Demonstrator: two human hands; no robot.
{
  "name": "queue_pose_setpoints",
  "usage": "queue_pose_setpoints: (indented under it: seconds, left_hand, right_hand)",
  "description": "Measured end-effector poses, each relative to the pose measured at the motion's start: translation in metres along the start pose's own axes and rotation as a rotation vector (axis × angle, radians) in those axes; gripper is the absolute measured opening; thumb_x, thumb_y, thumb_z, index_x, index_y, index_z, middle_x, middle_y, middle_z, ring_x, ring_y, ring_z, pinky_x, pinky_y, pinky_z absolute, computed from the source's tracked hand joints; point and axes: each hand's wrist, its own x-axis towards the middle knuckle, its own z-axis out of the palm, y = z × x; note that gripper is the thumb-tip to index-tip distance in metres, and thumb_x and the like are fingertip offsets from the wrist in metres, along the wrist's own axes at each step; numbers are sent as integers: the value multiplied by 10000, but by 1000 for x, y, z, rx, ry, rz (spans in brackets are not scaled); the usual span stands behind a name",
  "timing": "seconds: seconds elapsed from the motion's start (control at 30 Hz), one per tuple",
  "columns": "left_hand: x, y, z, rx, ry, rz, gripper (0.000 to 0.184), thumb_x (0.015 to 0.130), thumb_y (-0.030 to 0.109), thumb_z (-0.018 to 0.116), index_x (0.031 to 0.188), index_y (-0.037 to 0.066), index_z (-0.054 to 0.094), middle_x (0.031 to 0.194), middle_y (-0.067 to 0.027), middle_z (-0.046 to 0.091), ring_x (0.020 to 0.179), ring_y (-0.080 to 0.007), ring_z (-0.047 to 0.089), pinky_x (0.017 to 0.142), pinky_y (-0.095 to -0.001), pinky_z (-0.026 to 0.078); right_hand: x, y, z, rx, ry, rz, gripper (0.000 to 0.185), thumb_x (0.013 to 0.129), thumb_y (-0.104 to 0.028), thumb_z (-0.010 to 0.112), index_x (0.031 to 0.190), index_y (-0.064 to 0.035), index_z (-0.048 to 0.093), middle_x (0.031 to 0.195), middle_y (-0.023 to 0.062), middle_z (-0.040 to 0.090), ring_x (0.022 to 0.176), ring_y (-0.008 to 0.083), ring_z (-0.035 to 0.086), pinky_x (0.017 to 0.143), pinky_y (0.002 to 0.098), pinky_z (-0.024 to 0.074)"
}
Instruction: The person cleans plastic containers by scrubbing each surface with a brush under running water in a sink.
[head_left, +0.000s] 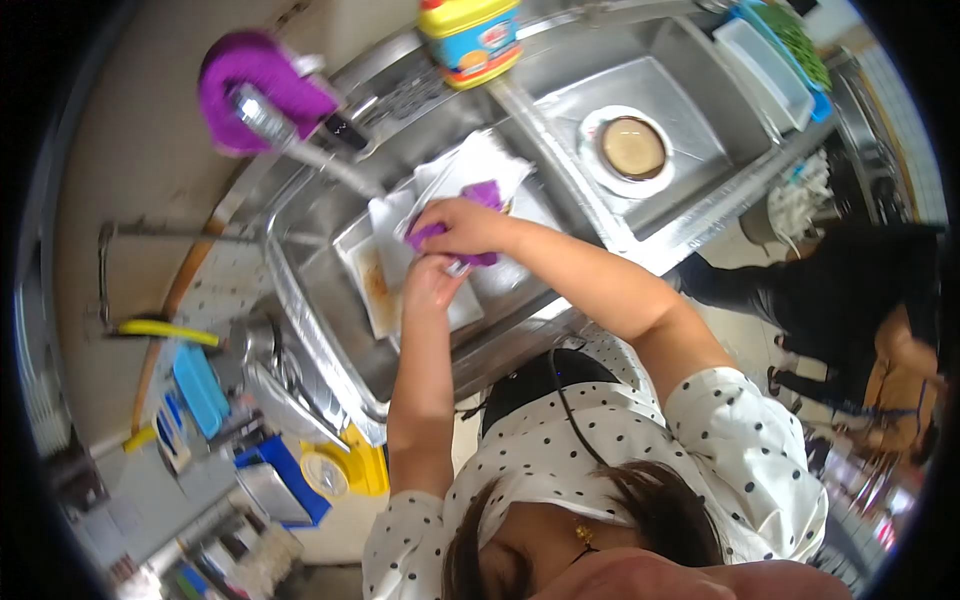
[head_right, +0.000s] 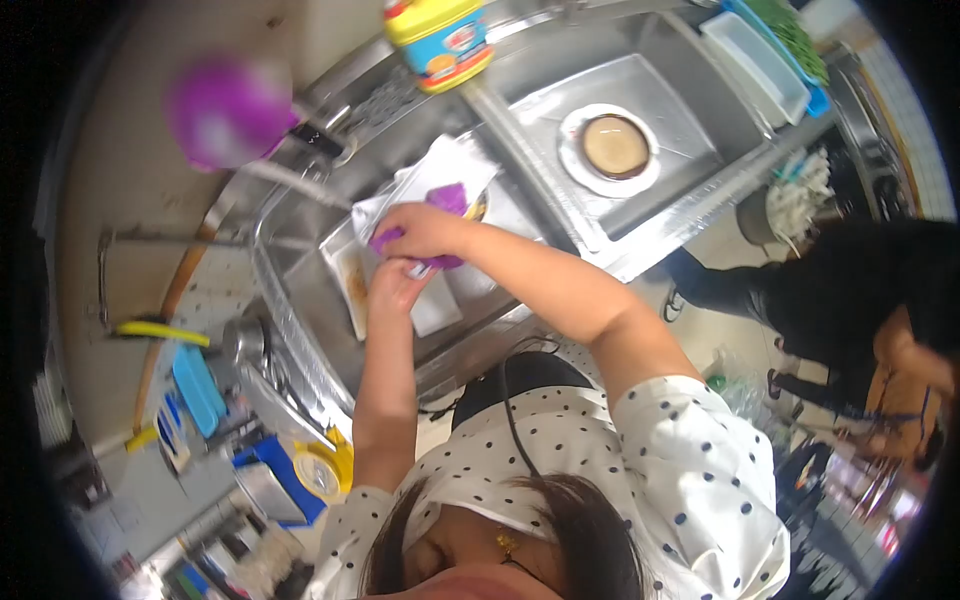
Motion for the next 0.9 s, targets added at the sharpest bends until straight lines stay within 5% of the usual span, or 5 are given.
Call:
queue_pose_setpoints:
  seconds: [0.23, 0.5, 0.57, 0.7, 0.9]
  left_hand:
    - [-6, -6, 80, 98, 184, 143, 630, 639, -93, 427, 1247, 71, 430, 1256, -90, 477, 1181, -263, 458, 959, -606, 379]
    - [-22, -12, 61, -98, -35, 180, 763, 587, -145, 394, 1307, 109, 399, 1315, -128, 418, 1187, -368, 434, 920, -581, 415]
    - [-18, -17, 59, -104, -131, 229, 741, 585, -157, 384, 1281, 93, 418, 1307, -129, 420, 1196, -375, 423, 922, -620, 402]
    - [-14, -11, 49, -80, -21, 217, 784, 582, -154, 437, 1331, 72, 383, 1281, -125, 462, 1156, -298, 485, 918, -438, 459]
    - [-51, -6, 50, -17, -66, 336, 914, 488, -122, 359, 1375, 93, 326, 1307, -174, 442, 1239, -397, 410, 965, -590, 398]
  right_hand:
    - [-6, 3, 2, -31, 145, -286, 247, 703, -165, 669, 932, -71, 665, 941, 139, 596, 899, 292, 573, 812, 372, 455]
    - [-1, 5, -16, -485, 564, 305, 102, 759, -143, 598, 843, -88, 615, 929, 150, 539, 879, 327, 579, 736, 419, 478]
    - [1, 10, 6, -463, 531, 188, 103, 757, -133, 590, 842, -81, 612, 925, 150, 540, 881, 330, 577, 737, 417, 478]
    - [-7, -15, 32, -214, 319, -255, 128, 745, -129, 620, 863, -80, 608, 915, 126, 541, 882, 314, 572, 739, 408, 473]
    - [-27, 33, -22, -555, 467, 200, 111, 742, -155, 582, 807, -106, 657, 939, 133, 593, 902, 306, 589, 764, 418, 476]
